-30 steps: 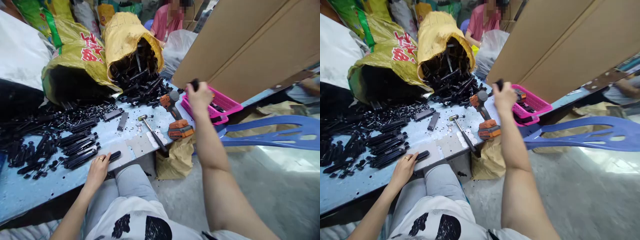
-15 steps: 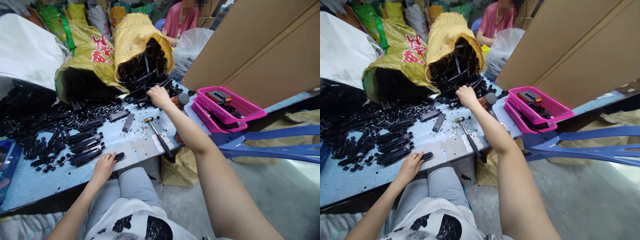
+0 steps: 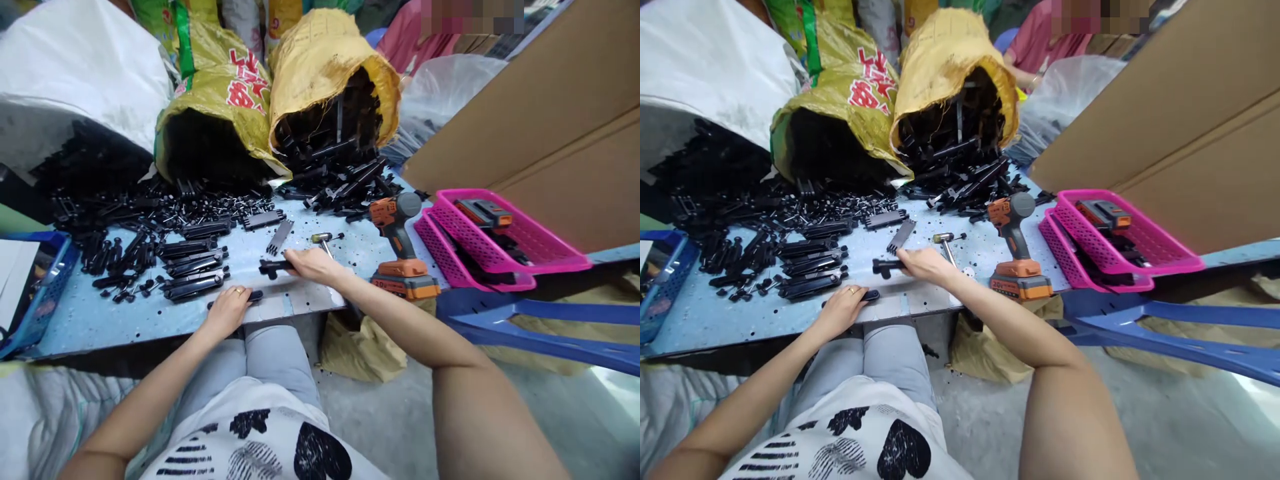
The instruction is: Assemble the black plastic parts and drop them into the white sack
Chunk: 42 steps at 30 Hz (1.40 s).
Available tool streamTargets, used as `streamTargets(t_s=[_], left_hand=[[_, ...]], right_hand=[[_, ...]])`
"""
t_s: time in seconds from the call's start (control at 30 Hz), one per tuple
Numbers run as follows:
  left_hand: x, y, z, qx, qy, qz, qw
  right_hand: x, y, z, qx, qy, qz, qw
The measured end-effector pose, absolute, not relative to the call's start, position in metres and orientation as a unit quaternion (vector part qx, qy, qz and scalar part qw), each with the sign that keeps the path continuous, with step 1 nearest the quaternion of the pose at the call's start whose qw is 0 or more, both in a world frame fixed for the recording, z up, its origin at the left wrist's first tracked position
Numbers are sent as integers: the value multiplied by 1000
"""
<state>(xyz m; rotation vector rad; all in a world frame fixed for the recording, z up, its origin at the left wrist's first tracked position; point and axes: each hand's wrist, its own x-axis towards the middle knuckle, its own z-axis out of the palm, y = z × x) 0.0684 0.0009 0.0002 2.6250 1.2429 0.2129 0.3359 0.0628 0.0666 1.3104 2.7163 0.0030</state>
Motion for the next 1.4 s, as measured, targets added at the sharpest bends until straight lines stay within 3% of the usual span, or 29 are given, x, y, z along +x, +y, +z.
streamTargets(t_s=[0.2, 0.53, 0.87, 1.07, 1.17, 1.27, 1.4], left_hand=[[67, 9, 6, 891, 420, 66, 162], [82, 10, 21, 879, 438, 20, 190], [72, 3, 15, 878, 432, 115, 171], [80, 4, 14, 889, 417, 92, 165], [97, 49, 22, 904, 393, 96, 137], [115, 131, 31, 855, 499, 106, 91], [128, 227, 32, 842, 536, 11, 54]], right_hand=[[320, 1, 49, 414, 903, -73, 87], [302, -14, 22, 415, 901, -99, 78], [288, -19, 53, 445, 894, -38, 29], [299, -11, 29, 447, 894, -26, -4], [312, -12, 6, 455, 889, -40, -38], [322, -13, -3, 441, 892, -74, -57], [330, 16, 10, 469, 870, -110, -107]])
